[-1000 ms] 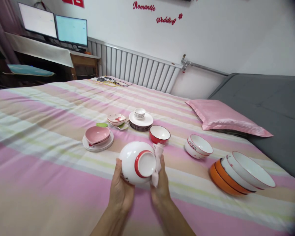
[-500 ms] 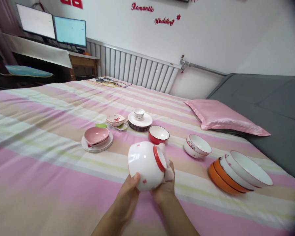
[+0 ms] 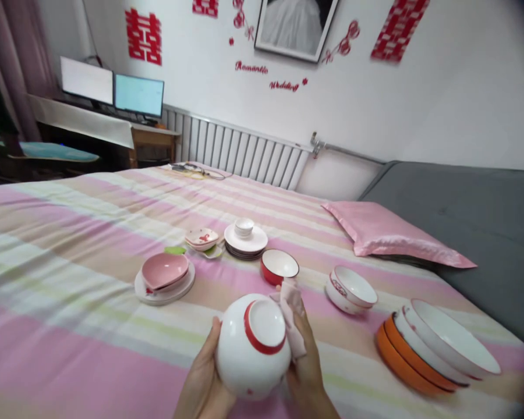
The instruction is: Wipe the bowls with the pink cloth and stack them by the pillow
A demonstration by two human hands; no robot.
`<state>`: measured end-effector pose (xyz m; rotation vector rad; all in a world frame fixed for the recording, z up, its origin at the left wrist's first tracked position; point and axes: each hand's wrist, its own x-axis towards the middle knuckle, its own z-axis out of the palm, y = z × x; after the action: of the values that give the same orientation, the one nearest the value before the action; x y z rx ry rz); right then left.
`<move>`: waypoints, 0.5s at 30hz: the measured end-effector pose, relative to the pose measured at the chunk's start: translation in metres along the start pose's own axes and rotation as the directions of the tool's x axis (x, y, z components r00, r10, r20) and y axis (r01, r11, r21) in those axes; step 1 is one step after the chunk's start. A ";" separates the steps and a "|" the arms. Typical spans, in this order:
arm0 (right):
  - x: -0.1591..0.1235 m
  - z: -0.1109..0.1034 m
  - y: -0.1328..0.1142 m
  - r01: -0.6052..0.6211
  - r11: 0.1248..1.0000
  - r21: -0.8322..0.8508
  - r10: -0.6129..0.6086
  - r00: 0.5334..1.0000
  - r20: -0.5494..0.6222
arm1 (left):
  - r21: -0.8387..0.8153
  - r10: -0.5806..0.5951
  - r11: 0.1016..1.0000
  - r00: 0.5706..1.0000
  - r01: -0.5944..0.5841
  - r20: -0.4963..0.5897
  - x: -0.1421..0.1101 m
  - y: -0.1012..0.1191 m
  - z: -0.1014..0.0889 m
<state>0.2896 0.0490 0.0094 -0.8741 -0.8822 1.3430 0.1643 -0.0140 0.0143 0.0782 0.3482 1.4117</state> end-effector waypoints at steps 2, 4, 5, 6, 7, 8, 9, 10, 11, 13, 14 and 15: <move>-0.002 -0.001 0.002 0.153 0.982 -0.111 -0.153 0.988 0.013 | -0.029 0.036 0.999 0.986 -0.032 0.160 0.004 -0.001 -0.007; -0.007 0.001 0.003 0.237 0.950 -0.205 -0.229 0.971 0.065 | -0.057 0.055 0.998 0.957 -0.040 0.285 0.006 0.000 -0.010; -0.012 0.002 0.004 0.282 0.929 -0.239 -0.264 0.959 0.104 | -0.071 0.061 0.997 0.947 -0.040 0.315 0.005 0.001 -0.010; -0.016 0.004 0.006 0.336 0.904 -0.265 -0.308 0.941 0.143 | -0.086 0.066 0.995 0.944 -0.041 0.323 0.005 0.001 -0.009; -0.022 0.006 0.007 0.398 0.872 -0.286 -0.360 0.916 0.177 | -0.100 0.074 0.994 0.949 -0.045 0.307 0.004 0.002 -0.007; -0.027 0.009 0.009 0.462 0.832 -0.307 -0.418 0.886 0.200 | -0.117 0.089 0.991 0.957 -0.059 0.276 0.003 0.002 -0.006; -0.031 0.011 0.011 0.522 0.785 -0.334 -0.473 0.853 0.222 | -0.132 0.107 0.988 0.965 -0.077 0.240 0.002 0.002 -0.004; -0.036 0.013 0.013 0.577 0.729 -0.367 -0.523 0.817 0.245 | -0.144 0.120 0.985 0.973 -0.092 0.198 0.001 0.002 -0.002; -0.039 0.015 0.015 0.628 0.666 -0.403 -0.569 0.777 0.270 | -0.151 0.130 0.983 0.977 -0.105 0.168 0.001 0.003 -0.001; -0.044 0.017 0.018 0.711 0.508 -0.485 -0.634 0.691 0.348 | -0.150 0.119 0.984 0.982 -0.097 0.146 0.000 0.003 0.002; -0.046 0.018 0.018 0.742 0.421 -0.522 -0.656 0.646 0.390 | -0.148 0.106 0.986 0.982 -0.083 0.154 -0.001 0.003 0.002; -0.047 0.019 0.019 0.767 0.330 -0.550 -0.676 0.599 0.429 | -0.145 0.089 0.987 0.981 -0.065 0.170 -0.002 0.003 0.002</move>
<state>0.2635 0.0028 -0.0008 -0.7667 -1.7043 0.1948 0.1615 -0.0146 0.0179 0.1028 0.1010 1.4901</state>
